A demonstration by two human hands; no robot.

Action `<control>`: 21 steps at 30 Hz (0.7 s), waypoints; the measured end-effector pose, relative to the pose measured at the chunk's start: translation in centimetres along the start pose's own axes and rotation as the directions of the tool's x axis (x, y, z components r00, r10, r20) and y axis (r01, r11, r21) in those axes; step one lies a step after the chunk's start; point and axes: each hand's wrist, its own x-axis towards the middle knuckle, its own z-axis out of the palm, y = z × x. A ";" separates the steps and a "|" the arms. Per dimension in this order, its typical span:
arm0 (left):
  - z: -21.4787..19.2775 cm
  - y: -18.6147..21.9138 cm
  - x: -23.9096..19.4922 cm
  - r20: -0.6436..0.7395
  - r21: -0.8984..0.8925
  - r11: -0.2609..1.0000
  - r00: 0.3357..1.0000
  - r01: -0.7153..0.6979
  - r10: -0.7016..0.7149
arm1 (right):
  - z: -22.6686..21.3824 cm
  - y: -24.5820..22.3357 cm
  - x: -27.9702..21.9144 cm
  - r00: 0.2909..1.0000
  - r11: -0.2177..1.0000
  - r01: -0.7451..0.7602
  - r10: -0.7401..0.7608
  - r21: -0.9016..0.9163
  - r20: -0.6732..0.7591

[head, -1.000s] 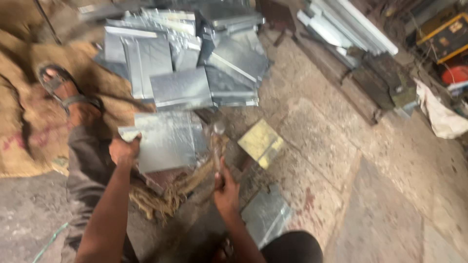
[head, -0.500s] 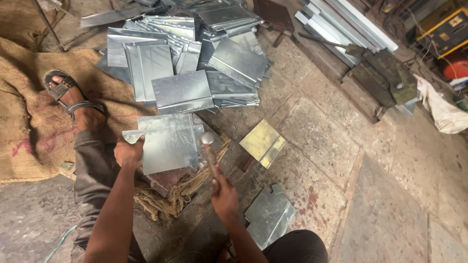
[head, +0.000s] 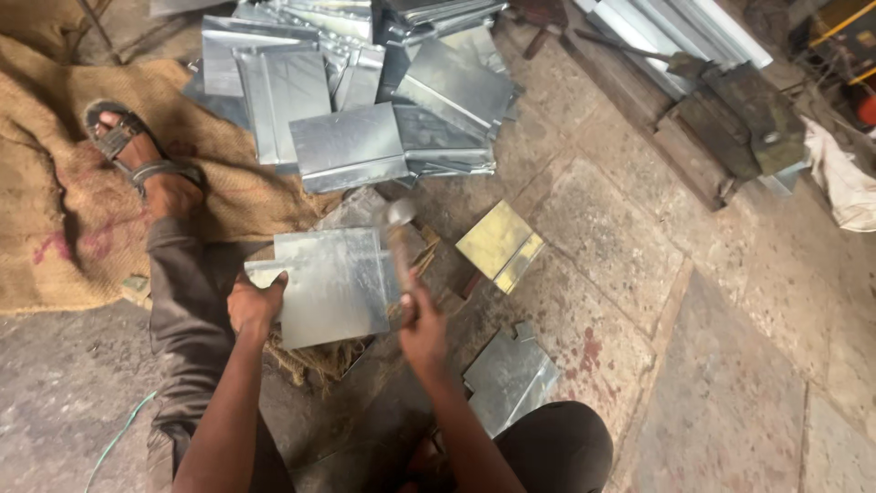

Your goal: The person shapes metal sheets by hitting them with a hammer on a wooden block.

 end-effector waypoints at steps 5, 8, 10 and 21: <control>-1.0 0.6 -0.3 0.019 -0.003 0.999 0.999 -0.050 0.050 | 0.4 1.2 1.4 0.987 0.978 -0.117 0.133 -0.171 0.087; -0.3 -1.4 -0.7 0.027 0.053 0.998 0.999 -0.028 0.026 | -0.4 1.1 1.1 0.995 0.995 -0.095 0.095 -0.004 -0.021; 0.1 -2.3 -1.1 0.019 0.063 0.998 1.000 -0.008 0.007 | -0.4 0.9 1.0 0.997 0.999 0.026 -0.024 0.034 -0.074; 0.2 -2.3 -2.1 0.003 0.131 0.991 1.000 0.007 -0.008 | -2.8 -3.1 0.1 0.993 0.992 -0.118 0.118 -0.039 0.018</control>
